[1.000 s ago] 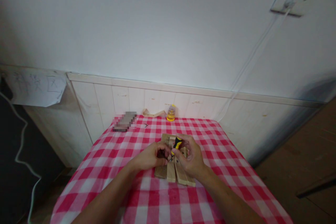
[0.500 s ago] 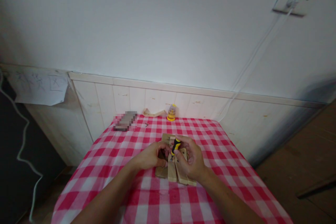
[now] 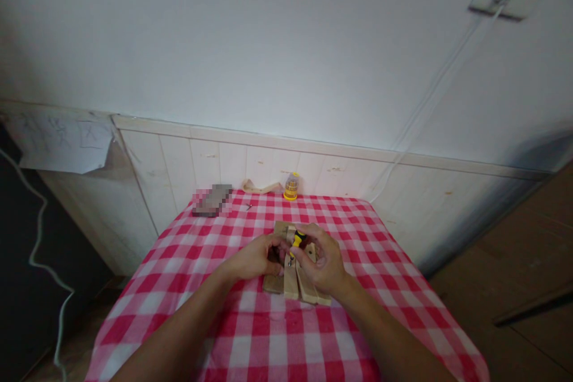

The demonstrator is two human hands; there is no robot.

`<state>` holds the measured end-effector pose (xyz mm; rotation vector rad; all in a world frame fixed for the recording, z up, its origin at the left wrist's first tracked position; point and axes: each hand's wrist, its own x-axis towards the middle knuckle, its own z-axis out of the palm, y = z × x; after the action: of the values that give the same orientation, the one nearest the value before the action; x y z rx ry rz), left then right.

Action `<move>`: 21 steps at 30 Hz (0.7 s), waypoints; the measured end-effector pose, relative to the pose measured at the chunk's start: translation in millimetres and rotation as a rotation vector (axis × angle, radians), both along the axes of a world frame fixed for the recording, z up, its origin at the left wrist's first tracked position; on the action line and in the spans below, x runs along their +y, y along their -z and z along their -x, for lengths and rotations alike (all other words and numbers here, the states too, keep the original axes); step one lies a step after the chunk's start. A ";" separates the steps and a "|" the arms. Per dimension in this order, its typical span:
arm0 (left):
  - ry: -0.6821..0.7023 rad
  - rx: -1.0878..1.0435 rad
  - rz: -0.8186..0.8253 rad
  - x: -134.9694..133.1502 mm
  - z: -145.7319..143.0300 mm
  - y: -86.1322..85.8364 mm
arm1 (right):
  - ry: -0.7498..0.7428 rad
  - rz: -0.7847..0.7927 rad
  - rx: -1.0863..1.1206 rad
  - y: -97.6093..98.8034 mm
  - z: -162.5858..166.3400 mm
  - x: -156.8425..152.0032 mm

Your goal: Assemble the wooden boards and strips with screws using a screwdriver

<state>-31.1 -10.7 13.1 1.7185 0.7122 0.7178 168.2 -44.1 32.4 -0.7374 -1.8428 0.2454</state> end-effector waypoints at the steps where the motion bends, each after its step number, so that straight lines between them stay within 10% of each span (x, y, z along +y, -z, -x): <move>1: 0.004 -0.003 0.002 -0.3 0.0 -0.4 | -0.001 -0.003 0.001 -0.8 0.4 -0.1; 21: 0.028 -0.054 0.031 3.0 -1.5 5.7 | -0.084 0.051 0.038 -1.9 0.9 -6.4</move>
<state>-29.6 -7.7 7.4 1.6718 0.6580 0.7276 167.3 -50.5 34.3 -0.6870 -1.8389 0.3596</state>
